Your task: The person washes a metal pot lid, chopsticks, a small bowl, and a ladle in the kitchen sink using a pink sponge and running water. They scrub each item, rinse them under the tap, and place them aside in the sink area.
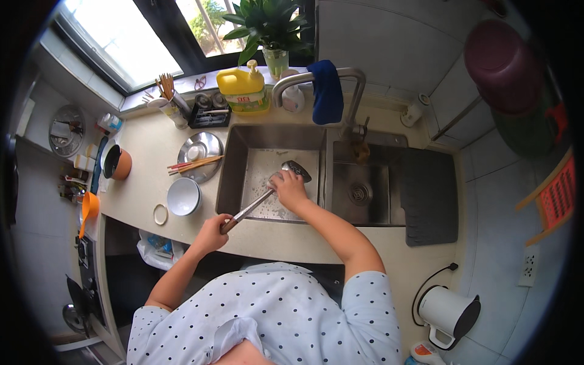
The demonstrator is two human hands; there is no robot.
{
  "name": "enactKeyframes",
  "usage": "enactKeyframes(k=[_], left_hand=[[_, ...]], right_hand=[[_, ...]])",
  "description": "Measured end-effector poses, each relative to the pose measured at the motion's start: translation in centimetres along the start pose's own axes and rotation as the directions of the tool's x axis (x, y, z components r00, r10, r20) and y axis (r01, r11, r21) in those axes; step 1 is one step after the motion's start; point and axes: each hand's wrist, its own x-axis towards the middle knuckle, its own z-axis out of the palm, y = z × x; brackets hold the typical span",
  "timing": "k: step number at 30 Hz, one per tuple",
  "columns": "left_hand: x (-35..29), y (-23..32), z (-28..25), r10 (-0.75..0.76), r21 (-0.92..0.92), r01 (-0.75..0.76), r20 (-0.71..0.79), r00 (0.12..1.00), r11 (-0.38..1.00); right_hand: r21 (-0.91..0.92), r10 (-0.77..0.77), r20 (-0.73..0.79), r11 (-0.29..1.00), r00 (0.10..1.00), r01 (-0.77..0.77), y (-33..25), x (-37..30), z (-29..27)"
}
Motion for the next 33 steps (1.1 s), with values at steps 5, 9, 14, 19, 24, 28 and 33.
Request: enactKeyframes(k=[5,9,14,19,24,28,33], left_hand=[[-1.0,0.4,-0.5,-0.037,-0.095,0.038,0.014,0.999,0.995],[-2.4,-0.5,-0.6,0.022,-0.092,-0.027,-0.059,0.998,0.995],[-3.2,-1.3,-1.5,0.064,-0.082,-0.072,-0.103,0.993,0.994],[-4.3,-3.4,-2.1,0.070,-0.072,-0.077,-0.096,0.993,0.994],[-2.1,-2.8,-3.5,0.030,-0.082,-0.023,0.090,0.995,0.996],[3.0,-3.8,-2.0,-0.052,-0.658,0.441,0.522,0.851,0.610],[10.6,-1.3,-0.2,0.050,-0.820,0.523,0.547,0.836,0.232]], right_hand=[[0.116,-0.249,0.034,0.963,0.968,0.243,-3.8,0.4,-0.8],[-0.027,-0.130,-0.017,0.991,0.991,0.130,0.7,2.9,-1.4],[0.227,0.311,0.018,0.924,0.950,-0.306,4.4,5.1,0.4],[0.442,0.503,0.304,0.678,0.809,-0.587,5.5,6.1,-0.2],[0.594,0.509,0.336,0.539,0.793,-0.597,8.0,5.4,3.0],[0.606,0.393,0.485,0.493,0.781,-0.624,3.8,6.8,1.5],[0.672,0.315,0.485,0.464,0.816,-0.578,-1.0,7.0,0.9]])
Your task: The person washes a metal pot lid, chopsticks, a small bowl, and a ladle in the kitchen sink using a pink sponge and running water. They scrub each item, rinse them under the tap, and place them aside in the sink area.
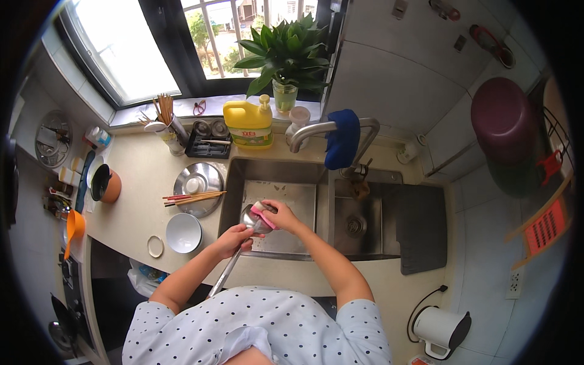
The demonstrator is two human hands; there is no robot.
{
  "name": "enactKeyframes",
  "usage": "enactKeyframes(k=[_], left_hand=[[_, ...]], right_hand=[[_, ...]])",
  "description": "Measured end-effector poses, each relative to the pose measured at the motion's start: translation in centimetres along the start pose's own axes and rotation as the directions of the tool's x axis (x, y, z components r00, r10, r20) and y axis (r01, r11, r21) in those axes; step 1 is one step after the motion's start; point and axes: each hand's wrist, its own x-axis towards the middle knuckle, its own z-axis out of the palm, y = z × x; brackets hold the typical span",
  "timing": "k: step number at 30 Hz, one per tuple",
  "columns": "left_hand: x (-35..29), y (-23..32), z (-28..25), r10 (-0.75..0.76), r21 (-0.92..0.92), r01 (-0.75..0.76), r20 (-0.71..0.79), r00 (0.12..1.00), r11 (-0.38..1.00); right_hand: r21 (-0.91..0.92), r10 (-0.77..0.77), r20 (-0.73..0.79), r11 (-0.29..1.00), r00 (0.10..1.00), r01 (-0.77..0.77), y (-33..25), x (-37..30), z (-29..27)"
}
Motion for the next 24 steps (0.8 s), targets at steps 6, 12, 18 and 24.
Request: enactKeyframes(k=[6,12,18,24], left_hand=[[2.6,-0.4,0.2,0.065,0.279,-0.042,-0.072,0.995,0.959],[3.1,-0.9,0.8,0.232,0.642,-0.170,-0.012,0.973,0.747],[2.8,0.0,1.2,0.223,0.527,-0.184,-0.011,0.975,0.830],[2.7,0.3,0.9,0.090,0.134,-0.085,-0.025,0.996,0.987]], right_hand=[[-0.549,-0.657,0.195,0.542,0.728,0.636,-4.8,-1.5,1.5],[-0.509,-0.364,-0.071,0.814,0.929,0.280,-2.1,2.0,-0.4],[-0.323,-0.309,-0.163,0.914,0.937,0.245,-2.6,1.7,-0.5],[-0.332,-0.028,-0.339,0.939,0.940,-0.092,0.7,-0.5,-1.0]])
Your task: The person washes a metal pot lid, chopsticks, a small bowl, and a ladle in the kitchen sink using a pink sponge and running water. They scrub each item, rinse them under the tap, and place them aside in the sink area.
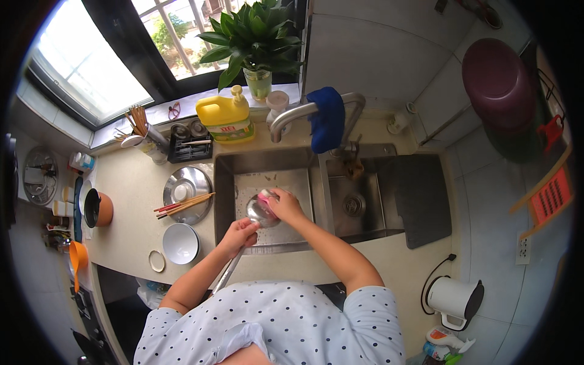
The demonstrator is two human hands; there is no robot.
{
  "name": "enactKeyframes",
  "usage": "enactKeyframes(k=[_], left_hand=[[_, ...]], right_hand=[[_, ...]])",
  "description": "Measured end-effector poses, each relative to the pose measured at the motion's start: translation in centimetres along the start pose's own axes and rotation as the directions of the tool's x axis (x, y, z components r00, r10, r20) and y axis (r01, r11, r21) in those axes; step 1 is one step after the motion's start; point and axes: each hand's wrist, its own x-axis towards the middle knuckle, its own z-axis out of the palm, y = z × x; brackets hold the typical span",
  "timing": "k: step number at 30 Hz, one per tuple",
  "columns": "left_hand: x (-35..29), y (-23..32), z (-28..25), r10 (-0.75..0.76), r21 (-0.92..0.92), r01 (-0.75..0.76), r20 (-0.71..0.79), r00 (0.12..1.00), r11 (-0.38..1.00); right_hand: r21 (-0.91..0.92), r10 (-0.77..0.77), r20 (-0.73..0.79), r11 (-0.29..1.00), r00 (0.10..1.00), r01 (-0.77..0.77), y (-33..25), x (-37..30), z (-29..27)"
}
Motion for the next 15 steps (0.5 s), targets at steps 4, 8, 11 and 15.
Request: enactKeyframes(k=[4,8,11,15], left_hand=[[0.7,0.8,-2.0,0.085,-0.069,-0.087,-0.042,0.996,0.994],[1.7,0.6,-3.7,-0.099,-0.382,0.149,0.146,0.984,0.912],[2.2,0.5,-3.9,-0.220,-0.426,0.278,0.183,0.958,0.861],[1.5,1.7,0.0,-0.175,-0.064,0.164,-0.270,0.947,0.984]], right_hand=[[0.162,0.329,0.191,0.919,0.925,-0.360,2.3,-1.8,-1.2],[0.761,0.357,0.545,0.168,0.758,-0.626,3.1,-1.5,-1.6],[0.806,0.237,0.592,-0.189,0.770,-0.561,2.6,-1.2,-0.9],[0.895,0.419,0.439,-0.125,0.795,-0.429,4.1,0.2,0.4]])
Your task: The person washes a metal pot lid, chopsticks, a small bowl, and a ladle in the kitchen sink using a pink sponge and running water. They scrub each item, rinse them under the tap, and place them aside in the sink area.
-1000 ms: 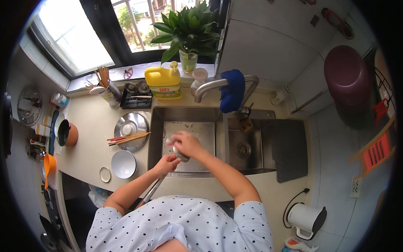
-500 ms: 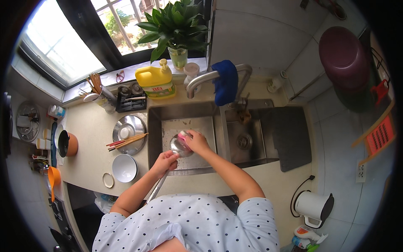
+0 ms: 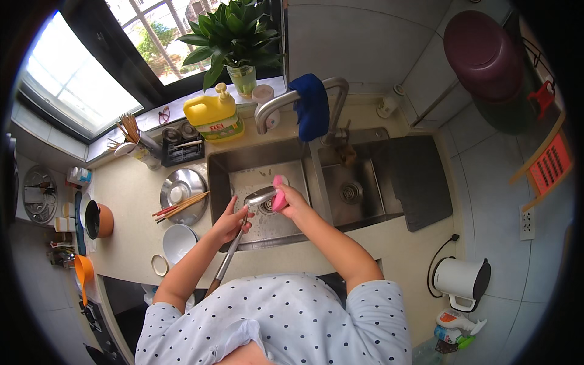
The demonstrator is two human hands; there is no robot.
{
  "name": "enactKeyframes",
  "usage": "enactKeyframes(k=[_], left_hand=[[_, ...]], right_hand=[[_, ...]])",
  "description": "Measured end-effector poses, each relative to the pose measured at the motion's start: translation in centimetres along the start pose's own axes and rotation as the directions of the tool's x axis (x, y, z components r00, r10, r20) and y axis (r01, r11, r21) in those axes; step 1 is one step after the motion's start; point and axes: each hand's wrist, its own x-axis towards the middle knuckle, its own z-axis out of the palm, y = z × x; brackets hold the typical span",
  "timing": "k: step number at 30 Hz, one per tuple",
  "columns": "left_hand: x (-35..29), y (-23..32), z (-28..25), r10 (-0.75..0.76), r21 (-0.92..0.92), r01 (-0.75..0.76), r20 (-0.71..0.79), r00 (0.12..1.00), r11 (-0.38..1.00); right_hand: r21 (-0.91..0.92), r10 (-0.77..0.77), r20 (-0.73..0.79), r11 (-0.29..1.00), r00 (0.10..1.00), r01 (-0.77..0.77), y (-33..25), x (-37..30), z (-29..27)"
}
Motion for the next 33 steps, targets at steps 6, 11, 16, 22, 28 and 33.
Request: enactKeyframes(k=[6,11,16,22,28,33], left_hand=[[2.4,0.1,-2.1,-0.172,-0.275,0.284,0.369,0.913,0.918],[4.6,-0.8,-4.2,-0.282,-0.521,0.716,0.679,0.677,0.465],[3.7,-0.6,-2.1,-0.285,-0.506,0.797,0.752,0.595,0.331],[3.1,0.5,-1.5,-0.271,-0.560,0.748,0.704,0.656,0.356],[2.7,0.0,-2.9,-0.321,-0.517,0.749,0.687,0.652,0.414],[2.5,-0.8,-2.4,-0.313,-0.522,0.740,0.683,0.661,0.424]], right_hand=[[-0.225,-0.263,-0.157,0.948,0.952,0.225,0.5,-0.6,2.0],[-0.903,-0.781,0.369,-0.173,0.504,0.394,0.9,-3.3,2.9],[-0.848,-0.735,0.517,-0.371,0.439,0.379,1.2,-4.9,7.1],[-0.580,-0.440,0.802,-0.736,0.404,0.348,1.7,-5.6,7.2],[-0.250,-0.015,0.874,-0.871,0.485,0.423,-0.9,-6.9,4.1],[-0.217,-0.038,0.923,-0.873,0.383,0.436,1.2,-6.8,3.8]])
